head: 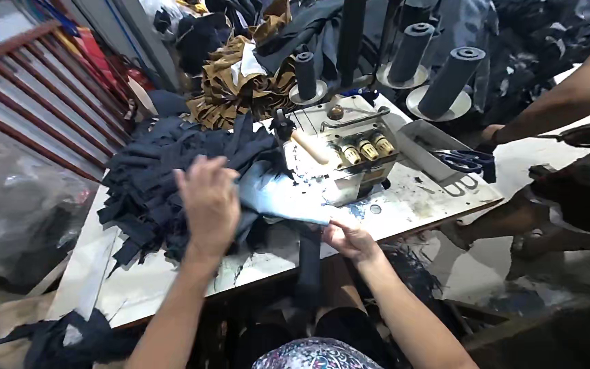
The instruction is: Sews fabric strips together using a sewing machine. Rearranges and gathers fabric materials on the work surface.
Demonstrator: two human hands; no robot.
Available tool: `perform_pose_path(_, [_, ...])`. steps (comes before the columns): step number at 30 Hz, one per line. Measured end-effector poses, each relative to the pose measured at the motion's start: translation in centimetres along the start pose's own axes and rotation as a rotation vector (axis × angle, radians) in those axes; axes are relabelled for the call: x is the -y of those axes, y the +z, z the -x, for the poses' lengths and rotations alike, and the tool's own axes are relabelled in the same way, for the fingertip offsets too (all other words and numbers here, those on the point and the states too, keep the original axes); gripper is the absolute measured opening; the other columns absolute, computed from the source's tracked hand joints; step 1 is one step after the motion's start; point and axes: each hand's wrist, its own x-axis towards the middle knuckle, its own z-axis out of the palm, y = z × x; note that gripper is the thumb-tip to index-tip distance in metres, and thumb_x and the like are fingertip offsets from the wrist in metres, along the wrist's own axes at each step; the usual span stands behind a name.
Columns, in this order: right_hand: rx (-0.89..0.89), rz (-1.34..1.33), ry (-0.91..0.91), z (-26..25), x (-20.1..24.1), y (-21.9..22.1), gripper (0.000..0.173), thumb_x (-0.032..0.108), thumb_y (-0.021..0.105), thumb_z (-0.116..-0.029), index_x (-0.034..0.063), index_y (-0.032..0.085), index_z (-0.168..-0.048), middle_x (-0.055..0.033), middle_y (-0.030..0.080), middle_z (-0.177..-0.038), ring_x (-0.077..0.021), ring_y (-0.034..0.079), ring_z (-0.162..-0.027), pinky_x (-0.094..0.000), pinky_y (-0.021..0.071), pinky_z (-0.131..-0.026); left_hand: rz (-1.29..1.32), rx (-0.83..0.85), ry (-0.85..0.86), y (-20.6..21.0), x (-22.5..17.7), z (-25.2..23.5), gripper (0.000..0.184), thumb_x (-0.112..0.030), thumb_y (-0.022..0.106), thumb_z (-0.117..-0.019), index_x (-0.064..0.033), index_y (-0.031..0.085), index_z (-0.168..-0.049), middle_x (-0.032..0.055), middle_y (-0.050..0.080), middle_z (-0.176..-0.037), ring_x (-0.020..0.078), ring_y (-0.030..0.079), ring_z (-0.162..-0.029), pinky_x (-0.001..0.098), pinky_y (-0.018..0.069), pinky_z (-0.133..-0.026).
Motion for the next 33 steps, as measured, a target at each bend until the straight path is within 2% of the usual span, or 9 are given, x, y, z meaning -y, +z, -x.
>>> perform_pose_path(3, [-0.100, -0.071, -0.012, -0.6, -1.6, -0.9, 0.024, 0.015, 0.045, -0.1013, 0.0105, 0.068, -0.107, -0.0046, 0.074, -0.097, -0.0126, 0.070, -0.090, -0.0307, 0.0589, -0.083, 0.191, 0.034, 0.333, 4.9, -3.3, 2.5, 0.028, -0.018, 0.055, -0.1027, -0.0076, 0.075, -0.119, 0.0129, 0.073, -0.119, 0.0305, 0.068, -0.114, 0.0497, 0.0533, -0.101])
perform_pose_path(4, [-0.126, -0.095, -0.003, -0.2, -1.7, -0.8, 0.024, 0.015, 0.045, -0.1012, 0.0106, 0.069, -0.105, -0.0043, 0.073, -0.094, -0.0120, 0.070, -0.086, -0.0296, 0.0589, -0.081, 0.228, 0.107, 0.373, 6.0, -3.7, 3.0, 0.031, -0.023, 0.053, -0.1037, -0.0111, 0.074, -0.122, 0.0094, 0.074, -0.116, 0.0270, 0.070, -0.110, 0.0456, 0.0554, -0.098])
perform_pose_path(7, [-0.077, -0.079, 0.091, 1.4, -2.3, -0.6, 0.022, 0.024, 0.048, -0.1024, 0.0148, 0.068, -0.100, 0.0009, 0.069, -0.084, -0.0087, 0.067, -0.074, -0.0259, 0.0588, -0.071, 0.233, 0.228, 0.360, 7.1, -2.5, 3.6, 0.039, -0.031, 0.048, -0.1053, -0.0115, 0.071, -0.130, 0.0085, 0.069, -0.134, 0.0266, 0.064, -0.127, 0.0476, 0.0463, -0.113])
perform_pose_path(11, [-0.025, -0.082, 0.065, 2.8, -2.0, -1.3, 0.025, 0.038, 0.061, -0.0990, 0.0154, 0.071, -0.095, 0.0037, 0.067, -0.075, -0.0063, 0.064, -0.066, -0.0241, 0.0560, -0.066, 0.153, 0.196, 0.342, 6.7, -1.4, 4.1, 0.046, -0.041, 0.049, -0.1034, -0.0121, 0.068, -0.134, 0.0097, 0.065, -0.139, 0.0275, 0.059, -0.133, 0.0511, 0.0444, -0.113])
perform_pose_path(15, [-0.143, -0.150, -0.051, 0.3, 0.4, -1.8, 0.030, 0.027, 0.040, -0.1063, 0.0140, 0.065, -0.098, 0.0041, 0.060, -0.069, -0.0061, 0.061, -0.062, -0.0244, 0.0558, -0.067, 0.044, 0.187, 0.230, 6.2, -3.9, 4.6, 0.050, -0.054, 0.052, -0.0991, -0.0219, 0.070, -0.133, 0.0107, 0.063, -0.140, 0.0341, 0.059, -0.130, 0.0522, 0.0492, -0.104])
perform_pose_path(18, [-0.190, -0.135, -0.029, -1.7, 0.8, -1.9, 0.032, 0.029, 0.035, -0.1099, 0.0160, 0.062, -0.099, 0.0051, 0.055, -0.068, -0.0056, 0.056, -0.059, -0.0218, 0.0520, -0.060, 0.028, 0.177, 0.154, 6.7, -5.2, 4.2, 0.050, -0.053, 0.060, -0.0945, -0.0180, 0.072, -0.128, 0.0138, 0.066, -0.133, 0.0395, 0.056, -0.129, 0.0541, 0.0484, -0.104])
perform_pose_path(22, [-0.245, -0.166, -0.023, -2.5, 0.3, -1.7, 0.028, 0.025, 0.039, -0.1096, 0.0126, 0.061, -0.100, 0.0028, 0.057, -0.070, -0.0058, 0.056, -0.058, -0.0203, 0.0512, -0.058, 0.044, 0.113, 0.138, 7.7, -6.2, 4.7, 0.065, -0.060, 0.062, -0.0906, -0.0052, 0.070, -0.125, 0.0176, 0.067, -0.131, 0.0428, 0.056, -0.132, 0.0680, 0.0387, -0.109])
perform_pose_path(30, [-0.324, -0.153, -0.010, -3.2, 0.3, -0.9, 0.027, 0.024, 0.042, -0.1091, 0.0107, 0.064, -0.101, 0.0020, 0.058, -0.068, -0.0049, 0.058, -0.057, -0.0194, 0.0538, -0.060, 0.137, 0.205, 0.102, 8.0, -5.2, 2.6, 0.061, -0.062, 0.053, -0.0953, -0.0138, 0.072, -0.127, 0.0101, 0.062, -0.143, 0.0399, 0.047, -0.143, 0.0705, 0.0345, -0.111])
perform_pose_path(33, [-0.344, -0.078, -0.031, -2.7, 0.2, -0.7, 0.030, 0.024, 0.039, -0.1104, 0.0101, 0.061, -0.097, 0.0015, 0.057, -0.068, -0.0059, 0.057, -0.058, -0.0204, 0.0534, -0.059, 0.108, 0.279, 0.116, 7.8, -4.4, 1.4, 0.066, -0.063, 0.046, -0.0986, -0.0157, 0.064, -0.141, 0.0098, 0.054, -0.153, 0.0420, 0.040, -0.147, 0.0702, 0.0318, -0.113])
